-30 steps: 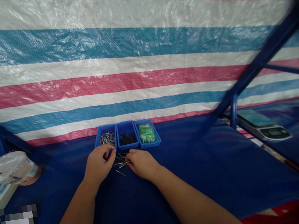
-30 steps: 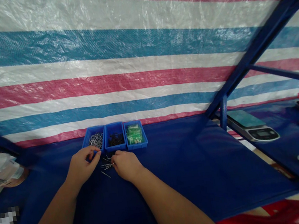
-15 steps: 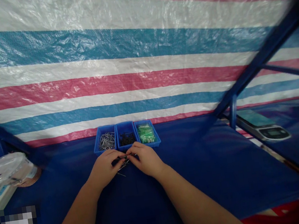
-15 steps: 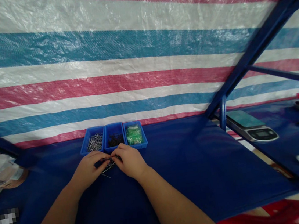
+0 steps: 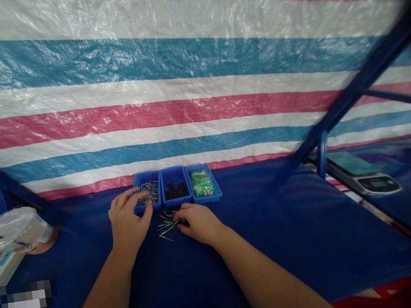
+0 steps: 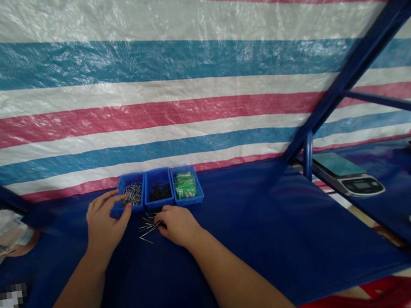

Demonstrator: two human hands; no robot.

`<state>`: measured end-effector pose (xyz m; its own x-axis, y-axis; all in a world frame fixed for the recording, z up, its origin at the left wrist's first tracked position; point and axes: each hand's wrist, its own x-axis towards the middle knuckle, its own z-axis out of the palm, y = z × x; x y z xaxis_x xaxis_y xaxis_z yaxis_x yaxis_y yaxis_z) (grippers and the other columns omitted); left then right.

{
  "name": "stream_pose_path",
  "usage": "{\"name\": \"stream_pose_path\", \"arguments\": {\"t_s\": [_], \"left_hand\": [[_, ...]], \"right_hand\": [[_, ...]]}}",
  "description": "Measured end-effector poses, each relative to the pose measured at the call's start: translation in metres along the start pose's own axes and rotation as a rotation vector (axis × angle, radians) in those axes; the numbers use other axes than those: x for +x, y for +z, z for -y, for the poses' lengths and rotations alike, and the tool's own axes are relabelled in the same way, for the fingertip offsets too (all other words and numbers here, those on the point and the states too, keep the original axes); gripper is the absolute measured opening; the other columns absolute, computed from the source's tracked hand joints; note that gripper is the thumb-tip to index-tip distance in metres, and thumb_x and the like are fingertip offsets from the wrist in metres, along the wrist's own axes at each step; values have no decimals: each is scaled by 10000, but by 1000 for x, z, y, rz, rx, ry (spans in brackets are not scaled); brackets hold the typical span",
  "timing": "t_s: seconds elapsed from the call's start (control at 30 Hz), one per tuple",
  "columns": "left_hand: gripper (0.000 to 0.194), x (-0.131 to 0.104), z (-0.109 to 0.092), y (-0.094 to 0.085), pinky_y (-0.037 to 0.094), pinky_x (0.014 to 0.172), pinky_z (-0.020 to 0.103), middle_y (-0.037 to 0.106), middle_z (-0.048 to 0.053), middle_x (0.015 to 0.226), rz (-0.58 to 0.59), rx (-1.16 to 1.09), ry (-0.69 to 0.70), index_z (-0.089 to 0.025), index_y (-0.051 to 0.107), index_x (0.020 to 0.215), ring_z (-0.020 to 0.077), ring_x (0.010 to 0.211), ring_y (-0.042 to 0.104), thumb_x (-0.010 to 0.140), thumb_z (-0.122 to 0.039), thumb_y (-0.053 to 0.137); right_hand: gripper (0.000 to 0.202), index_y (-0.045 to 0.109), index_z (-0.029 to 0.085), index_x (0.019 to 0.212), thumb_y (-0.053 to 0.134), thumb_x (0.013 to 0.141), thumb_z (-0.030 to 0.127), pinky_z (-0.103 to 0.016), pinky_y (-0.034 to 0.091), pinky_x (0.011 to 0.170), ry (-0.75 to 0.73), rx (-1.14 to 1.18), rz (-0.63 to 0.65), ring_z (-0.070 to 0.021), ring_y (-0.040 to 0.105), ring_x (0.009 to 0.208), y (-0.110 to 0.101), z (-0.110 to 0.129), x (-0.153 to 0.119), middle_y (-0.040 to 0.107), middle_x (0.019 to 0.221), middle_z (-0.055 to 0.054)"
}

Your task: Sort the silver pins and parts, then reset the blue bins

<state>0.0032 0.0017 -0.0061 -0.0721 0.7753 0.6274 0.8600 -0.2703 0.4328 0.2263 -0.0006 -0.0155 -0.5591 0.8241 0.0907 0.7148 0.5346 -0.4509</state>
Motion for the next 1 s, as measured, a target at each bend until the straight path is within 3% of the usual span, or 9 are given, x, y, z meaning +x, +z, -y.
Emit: {"name": "stream_pose_path", "arguments": {"t_s": [0.13,0.37,0.53,0.63,0.73,0.9,1.0], "left_hand": [[99,-2,-7,0,429,969,442,678,62,1032,36,-95,98,-236,712,898,262,1017,596,823,-245,647],[101,-5,-11,3,469,867,385,719,39,928,339,-273,295,-231,706,927,209,904,638,867,-230,625],[110,-6,-9,5,467,843,367,740,29,929,368,-288,323,-233,715,938,193,892,656,906,-249,611],[121,-5,-7,3,464,853,360,744,23,938,307,-258,305,-236,721,954,189,896,657,917,-259,608],[130,-2,-2,1,456,862,369,745,22,942,162,-177,205,-239,720,964,200,899,654,920,-273,602],[204,0,7,0,430,908,450,734,52,1036,-10,32,-70,-231,685,1038,290,1012,618,852,-314,664],[225,0,9,1,406,948,485,705,54,1133,-36,80,-111,-245,671,1053,315,1097,573,828,-259,664]], "right_hand": [[140,701,226,989,611,883,210,-264,443,733,36,-43,3,-172,628,859,2,1,3,655,994,-36],[94,637,199,988,572,921,188,-262,459,779,-48,93,-191,-156,596,873,-5,5,0,613,975,-36],[92,627,197,999,559,937,197,-273,460,805,-76,217,-297,-153,589,874,-6,6,0,605,965,-38],[187,608,194,1089,608,903,207,-269,455,774,-25,240,-312,-154,588,851,-2,5,2,611,940,-31],[312,573,189,1142,673,848,225,-260,439,718,60,208,-254,-156,588,808,3,6,3,620,882,-11],[131,652,216,975,642,861,282,-266,423,700,86,16,-49,-161,610,807,10,15,3,652,957,-29],[166,686,225,961,608,882,347,-283,439,720,126,-71,17,-186,628,851,10,21,4,657,1004,-50]]}}
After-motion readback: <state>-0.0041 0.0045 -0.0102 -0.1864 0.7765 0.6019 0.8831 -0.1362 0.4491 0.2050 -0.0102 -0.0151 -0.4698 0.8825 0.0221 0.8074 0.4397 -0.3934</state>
